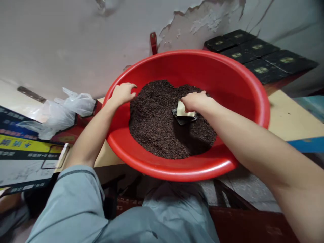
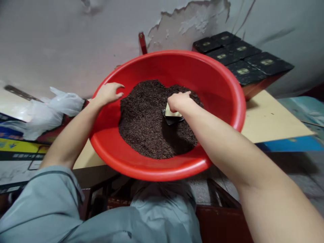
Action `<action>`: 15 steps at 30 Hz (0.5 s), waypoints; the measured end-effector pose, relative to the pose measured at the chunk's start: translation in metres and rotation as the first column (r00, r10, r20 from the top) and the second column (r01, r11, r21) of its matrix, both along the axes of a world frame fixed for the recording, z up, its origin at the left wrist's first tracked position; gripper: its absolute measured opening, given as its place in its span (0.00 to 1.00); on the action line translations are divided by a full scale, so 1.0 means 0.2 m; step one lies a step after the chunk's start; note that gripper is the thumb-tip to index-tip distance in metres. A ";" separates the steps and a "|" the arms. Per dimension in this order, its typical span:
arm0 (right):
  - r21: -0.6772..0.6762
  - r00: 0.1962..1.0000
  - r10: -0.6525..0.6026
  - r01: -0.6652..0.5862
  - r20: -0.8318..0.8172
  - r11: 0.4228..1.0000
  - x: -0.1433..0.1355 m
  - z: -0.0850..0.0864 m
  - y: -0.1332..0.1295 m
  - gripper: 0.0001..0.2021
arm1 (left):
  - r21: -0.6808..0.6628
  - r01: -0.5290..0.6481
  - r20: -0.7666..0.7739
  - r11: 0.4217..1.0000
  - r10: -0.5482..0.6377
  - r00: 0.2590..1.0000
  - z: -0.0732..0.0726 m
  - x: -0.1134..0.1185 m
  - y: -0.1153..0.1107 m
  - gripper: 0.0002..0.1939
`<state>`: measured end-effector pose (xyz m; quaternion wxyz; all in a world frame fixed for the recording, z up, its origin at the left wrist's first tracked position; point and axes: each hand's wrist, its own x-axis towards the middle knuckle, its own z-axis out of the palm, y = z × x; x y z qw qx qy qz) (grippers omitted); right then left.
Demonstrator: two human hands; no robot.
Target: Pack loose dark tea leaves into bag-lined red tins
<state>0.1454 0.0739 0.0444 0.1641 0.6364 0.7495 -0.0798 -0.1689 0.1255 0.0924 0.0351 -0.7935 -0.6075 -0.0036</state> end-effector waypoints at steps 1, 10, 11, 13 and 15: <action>-0.001 0.999 0.030 -0.030 -0.030 1.000 0.00 0.00 0.00 0.24 | 0.137 -0.059 0.031 0.989 0.055 0.998 0.06 -0.10 -0.02 0.22; -0.075 0.988 0.140 -0.145 -0.069 0.987 -0.06 -0.04 0.03 0.28 | 0.013 -0.605 -0.180 0.796 0.597 0.782 0.02 -0.65 -0.39 0.20; -0.085 0.987 0.146 -0.151 -0.071 0.985 -0.07 -0.04 0.02 0.28 | 0.043 -0.618 -0.183 0.785 0.614 0.768 -0.02 -0.64 -0.41 0.22; -0.086 0.984 0.157 -0.164 -0.086 0.983 -0.07 -0.04 0.01 0.28 | 0.115 -0.632 -0.162 0.766 0.642 0.749 -0.08 -0.63 -0.45 0.23; -0.068 0.980 0.157 -0.166 -0.119 0.984 -0.07 -0.05 0.00 0.26 | 0.140 -0.637 -0.137 0.758 0.652 0.746 -0.11 -0.62 -0.48 0.22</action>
